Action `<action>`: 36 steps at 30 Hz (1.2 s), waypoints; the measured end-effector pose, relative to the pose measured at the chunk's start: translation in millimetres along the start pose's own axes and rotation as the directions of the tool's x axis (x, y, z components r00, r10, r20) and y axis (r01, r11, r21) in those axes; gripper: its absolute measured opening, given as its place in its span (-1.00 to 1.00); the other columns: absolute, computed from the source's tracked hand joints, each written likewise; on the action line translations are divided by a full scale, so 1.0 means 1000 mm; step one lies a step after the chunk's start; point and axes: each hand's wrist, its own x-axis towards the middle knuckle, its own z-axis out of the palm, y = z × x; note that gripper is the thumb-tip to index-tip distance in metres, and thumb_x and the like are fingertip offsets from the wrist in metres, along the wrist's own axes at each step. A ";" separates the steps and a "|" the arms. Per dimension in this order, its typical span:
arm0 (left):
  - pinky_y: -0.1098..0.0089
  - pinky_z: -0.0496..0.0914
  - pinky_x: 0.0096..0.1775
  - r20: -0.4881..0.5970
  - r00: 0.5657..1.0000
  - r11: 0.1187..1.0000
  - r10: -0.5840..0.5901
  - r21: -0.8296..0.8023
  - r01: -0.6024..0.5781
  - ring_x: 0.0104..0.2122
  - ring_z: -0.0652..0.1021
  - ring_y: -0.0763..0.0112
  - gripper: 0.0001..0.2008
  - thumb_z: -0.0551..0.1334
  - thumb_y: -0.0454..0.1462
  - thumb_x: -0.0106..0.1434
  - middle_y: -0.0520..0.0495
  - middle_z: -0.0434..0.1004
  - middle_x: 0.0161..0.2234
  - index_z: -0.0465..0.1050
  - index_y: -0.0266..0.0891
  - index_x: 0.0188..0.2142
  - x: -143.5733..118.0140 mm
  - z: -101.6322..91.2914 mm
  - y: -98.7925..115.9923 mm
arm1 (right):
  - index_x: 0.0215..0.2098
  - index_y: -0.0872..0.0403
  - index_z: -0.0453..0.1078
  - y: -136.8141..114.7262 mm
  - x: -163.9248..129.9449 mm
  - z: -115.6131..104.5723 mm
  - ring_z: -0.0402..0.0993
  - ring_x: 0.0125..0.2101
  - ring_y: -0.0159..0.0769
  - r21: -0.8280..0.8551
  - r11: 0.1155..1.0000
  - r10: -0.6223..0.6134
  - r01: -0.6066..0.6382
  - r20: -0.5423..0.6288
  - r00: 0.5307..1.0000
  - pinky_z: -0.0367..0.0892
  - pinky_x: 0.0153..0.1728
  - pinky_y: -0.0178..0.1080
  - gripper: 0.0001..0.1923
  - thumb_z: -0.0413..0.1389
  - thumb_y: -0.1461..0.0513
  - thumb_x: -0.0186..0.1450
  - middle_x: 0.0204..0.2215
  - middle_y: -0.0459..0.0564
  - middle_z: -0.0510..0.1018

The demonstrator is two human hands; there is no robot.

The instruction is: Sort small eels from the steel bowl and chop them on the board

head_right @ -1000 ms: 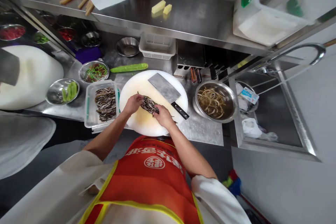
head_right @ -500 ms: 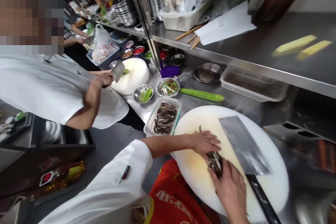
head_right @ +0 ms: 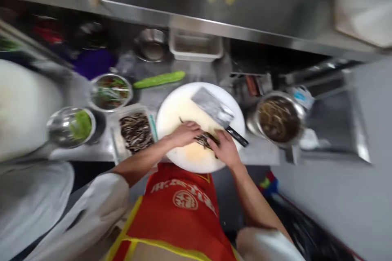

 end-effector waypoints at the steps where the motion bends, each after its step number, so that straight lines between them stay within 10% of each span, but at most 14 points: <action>1: 0.14 0.13 0.22 0.009 1.000 1.000 0.007 0.017 -0.007 0.01 0.43 0.00 -0.69 0.41 -0.43 -0.08 -0.19 0.55 -0.26 0.61 -0.04 -0.33 0.003 -0.002 -0.004 | 0.19 0.14 0.30 0.005 0.009 -0.005 0.33 0.12 0.06 -0.036 0.998 0.057 -0.059 -0.057 0.997 0.26 0.18 0.09 -0.49 -0.03 0.05 0.39 0.07 0.26 0.46; 13: 0.13 0.23 0.20 0.338 0.941 0.827 -0.003 0.529 -0.188 0.10 0.42 0.09 -0.62 0.29 -0.24 0.24 -0.15 0.49 0.07 0.51 -0.10 0.06 0.012 -0.024 -0.013 | 0.38 0.21 0.07 0.029 0.042 -0.022 0.36 -0.02 0.11 -0.329 0.883 0.371 -0.334 0.056 0.927 0.31 0.02 0.06 -0.28 0.06 0.32 0.26 0.01 0.33 0.36; 19: 0.19 0.29 0.21 0.159 0.987 0.834 -0.036 0.549 -0.058 0.12 0.44 0.20 -0.66 0.14 -0.17 0.34 -0.14 0.48 0.11 0.49 -0.20 0.03 0.019 -0.062 -0.006 | 0.41 0.23 -0.10 0.037 0.041 -0.036 0.37 -0.01 0.13 -0.416 0.869 0.365 -0.269 0.170 0.916 0.32 -0.04 0.04 -0.19 0.05 0.37 0.23 0.02 0.40 0.44; 25: 0.15 0.23 0.25 -0.003 1.000 0.716 0.009 0.698 -0.005 0.13 0.43 0.17 -0.61 -0.04 -0.22 0.40 -0.21 0.49 0.09 0.47 -0.27 0.03 0.011 -0.091 -0.007 | 0.06 0.17 0.34 0.020 0.008 -0.071 0.50 -0.31 -0.13 0.025 0.938 0.335 -0.347 0.204 0.920 0.35 -0.19 -0.13 -0.59 0.08 0.27 0.24 -0.34 0.09 0.57; 31: 0.18 0.25 0.22 0.333 0.942 0.779 0.032 0.583 -0.233 0.14 0.41 0.20 -0.68 0.13 -0.18 0.36 -0.15 0.46 0.11 0.46 -0.21 0.04 0.024 -0.043 -0.002 | -0.32 0.03 0.26 -0.057 -0.085 -0.071 0.29 -0.68 -0.35 0.726 0.434 0.554 -0.533 0.252 0.794 0.21 -0.60 -0.30 -0.89 0.10 0.21 0.19 -0.66 -0.20 0.38; 36: 0.23 0.34 0.07 0.626 0.780 0.771 0.018 0.488 -0.410 0.00 0.47 0.21 -0.76 0.30 -0.21 0.24 -0.10 0.49 -0.03 0.50 -0.15 -0.09 0.052 -0.015 0.000 | -0.17 0.02 0.39 -0.120 -0.139 -0.044 0.38 -0.53 -0.29 0.744 0.385 0.651 -0.546 0.200 0.732 0.28 -0.46 -0.27 -0.81 0.09 0.18 0.24 -0.53 -0.14 0.49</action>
